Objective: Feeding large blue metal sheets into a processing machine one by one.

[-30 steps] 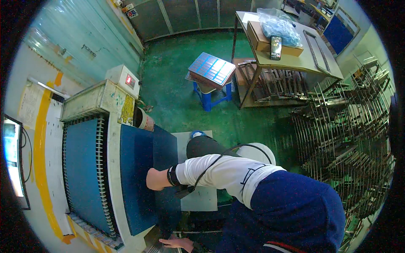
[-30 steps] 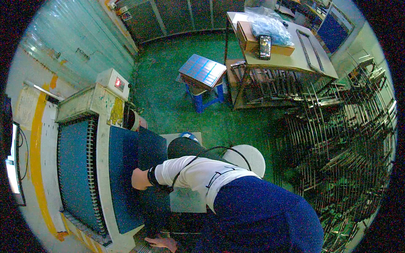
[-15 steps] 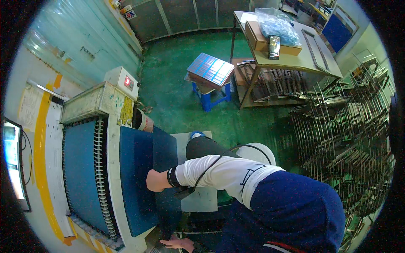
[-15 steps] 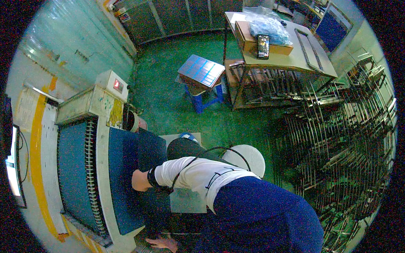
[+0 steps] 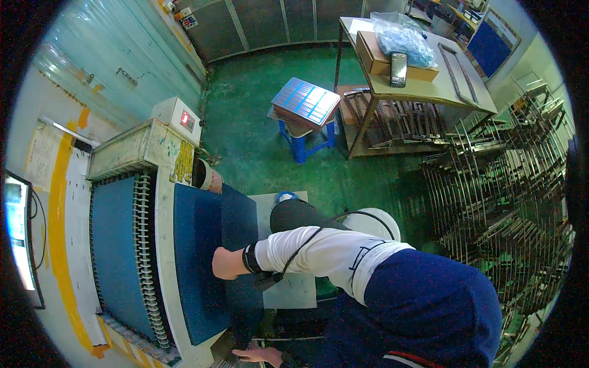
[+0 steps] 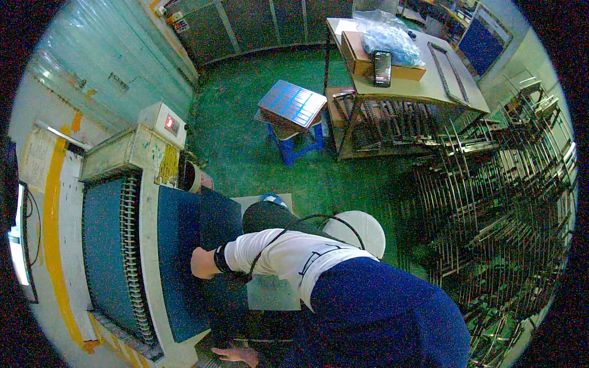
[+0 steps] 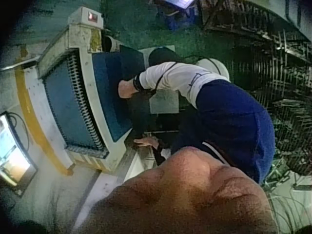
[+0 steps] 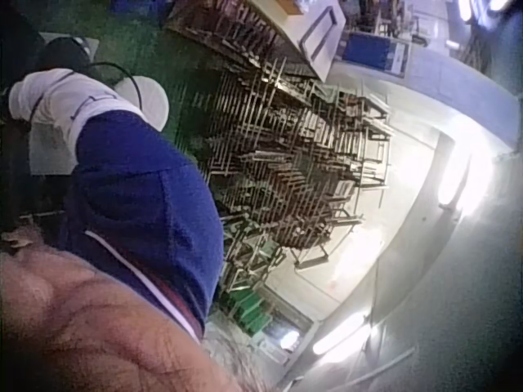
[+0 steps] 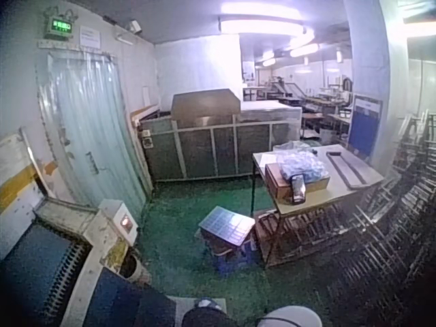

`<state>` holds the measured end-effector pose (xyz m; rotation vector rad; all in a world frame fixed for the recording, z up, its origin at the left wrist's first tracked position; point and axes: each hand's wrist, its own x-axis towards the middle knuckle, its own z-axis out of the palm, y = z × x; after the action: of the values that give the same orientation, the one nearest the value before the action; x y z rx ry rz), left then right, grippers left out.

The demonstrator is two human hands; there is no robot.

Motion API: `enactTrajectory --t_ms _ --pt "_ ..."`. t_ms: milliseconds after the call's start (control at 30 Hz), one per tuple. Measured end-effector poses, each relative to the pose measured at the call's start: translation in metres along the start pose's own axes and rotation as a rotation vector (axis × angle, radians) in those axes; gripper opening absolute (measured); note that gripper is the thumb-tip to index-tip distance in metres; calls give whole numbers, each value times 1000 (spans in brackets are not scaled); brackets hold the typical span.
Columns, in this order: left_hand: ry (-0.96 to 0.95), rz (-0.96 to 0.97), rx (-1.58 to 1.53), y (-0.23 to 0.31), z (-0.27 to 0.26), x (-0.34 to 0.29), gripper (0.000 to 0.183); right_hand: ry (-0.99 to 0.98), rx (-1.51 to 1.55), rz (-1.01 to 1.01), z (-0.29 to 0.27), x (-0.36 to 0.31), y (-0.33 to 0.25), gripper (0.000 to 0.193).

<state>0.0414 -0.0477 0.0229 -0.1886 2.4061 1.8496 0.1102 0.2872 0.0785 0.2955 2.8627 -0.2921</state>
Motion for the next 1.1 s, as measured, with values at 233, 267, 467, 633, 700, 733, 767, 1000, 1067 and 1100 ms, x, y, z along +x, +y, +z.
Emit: enactTrajectory --t_ms 233,267,467,633,700,733,767,1000,1067,1100 --pt "23 -260 -17 5 -2 9 88 -21 -11 2 -1 2 -1 20" --pt "23 -256 -19 6 -2 7 87 -15 -7 8 -1 2 -1 20" --pt "58 -220 32 11 2 2 86 13 -5 8 -3 0 0 20" --pt "98 -234 -4 3 2 4 86 52 3 5 1 -1 0 20" --pt "92 -238 -3 -6 -3 17 86 44 12 -6 0 0 -1 20" --pt "88 -238 -5 -12 -6 24 86 49 10 -3 0 1 -1 20" --pt "90 -199 -32 -19 -8 28 86 55 8 0 0 2 -1 20" --pt "63 -230 -31 -20 -8 28 88 40 29 20 5 5 0 19" --pt "61 -227 -29 -21 -9 28 88 51 25 13 6 6 -2 18" --pt "58 -219 -40 -22 -9 29 89 57 21 12 7 6 -1 18"
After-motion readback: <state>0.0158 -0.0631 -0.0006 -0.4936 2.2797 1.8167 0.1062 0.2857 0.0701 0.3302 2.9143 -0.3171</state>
